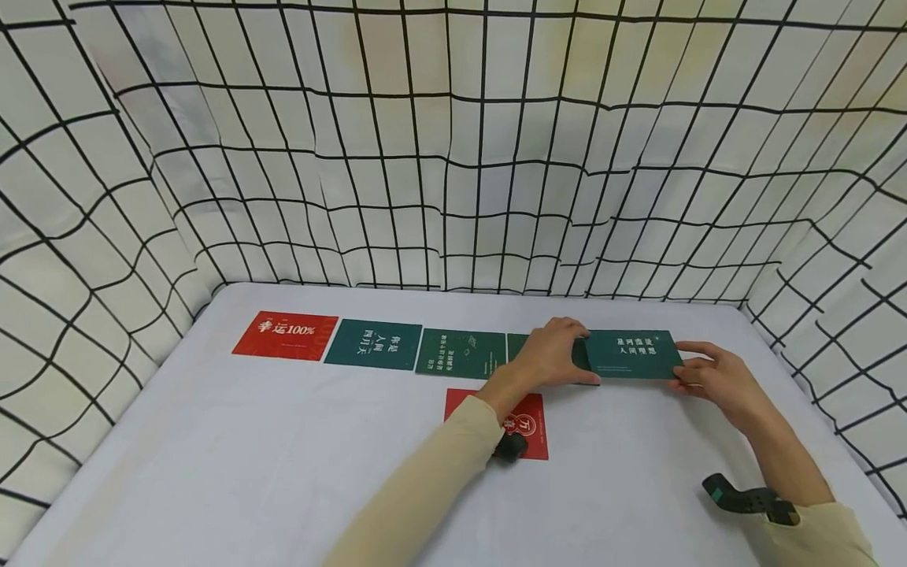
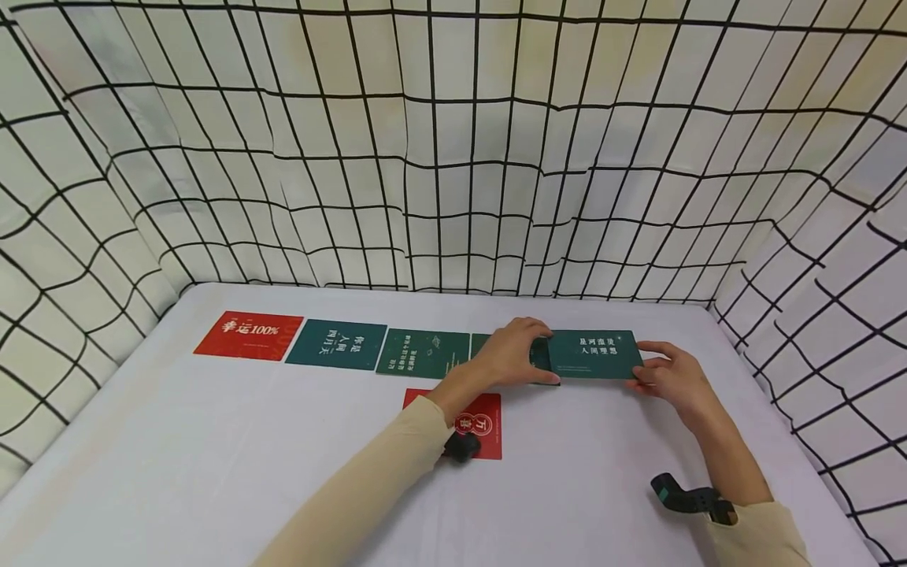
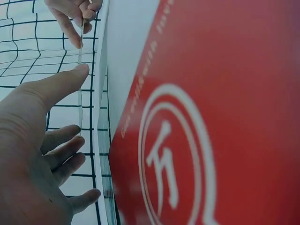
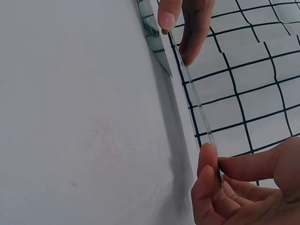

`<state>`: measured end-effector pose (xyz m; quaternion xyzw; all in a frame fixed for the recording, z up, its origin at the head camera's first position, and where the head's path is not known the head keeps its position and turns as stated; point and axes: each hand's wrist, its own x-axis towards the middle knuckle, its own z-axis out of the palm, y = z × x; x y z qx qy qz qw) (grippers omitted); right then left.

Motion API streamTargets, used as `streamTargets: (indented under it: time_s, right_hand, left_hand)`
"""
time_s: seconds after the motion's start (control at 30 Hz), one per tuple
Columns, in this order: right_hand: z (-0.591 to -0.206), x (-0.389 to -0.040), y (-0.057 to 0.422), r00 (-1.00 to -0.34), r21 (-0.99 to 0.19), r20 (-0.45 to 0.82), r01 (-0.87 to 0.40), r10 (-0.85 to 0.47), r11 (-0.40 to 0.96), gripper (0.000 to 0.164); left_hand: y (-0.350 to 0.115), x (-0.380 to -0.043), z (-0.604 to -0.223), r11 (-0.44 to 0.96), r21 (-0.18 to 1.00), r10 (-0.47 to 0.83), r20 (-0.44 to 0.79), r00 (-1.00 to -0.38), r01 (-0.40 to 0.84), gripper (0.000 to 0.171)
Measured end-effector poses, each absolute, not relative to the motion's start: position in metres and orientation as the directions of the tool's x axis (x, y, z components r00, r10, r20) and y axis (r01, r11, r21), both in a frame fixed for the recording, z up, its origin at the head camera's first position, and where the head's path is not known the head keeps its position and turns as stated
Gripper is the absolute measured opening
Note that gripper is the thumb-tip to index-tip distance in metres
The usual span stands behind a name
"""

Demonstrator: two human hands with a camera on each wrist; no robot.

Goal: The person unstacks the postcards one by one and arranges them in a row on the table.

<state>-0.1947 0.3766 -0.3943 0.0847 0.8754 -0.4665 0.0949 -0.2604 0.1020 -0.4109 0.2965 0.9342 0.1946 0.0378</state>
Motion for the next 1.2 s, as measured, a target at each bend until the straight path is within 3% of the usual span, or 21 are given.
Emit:
streamTargets:
  time_s: [0.23,1.2]
  right_hand:
    - [-0.398,-0.195,0.381,-0.966,-0.786,-0.246,0.243,0.073,0.569,0.066]
    - [-0.408,-0.195,0.386,-0.961,-0.718,-0.221,0.274,0.164,0.64,0.062]
  left_hand:
    - [0.111,-0.263,-0.416,0.776,0.341,0.56,0.016,-0.828,0.531,0.078]
    - [0.117,-0.26,-0.417,0.782,0.336,0.565,-0.028,-0.824,0.525,0.078]
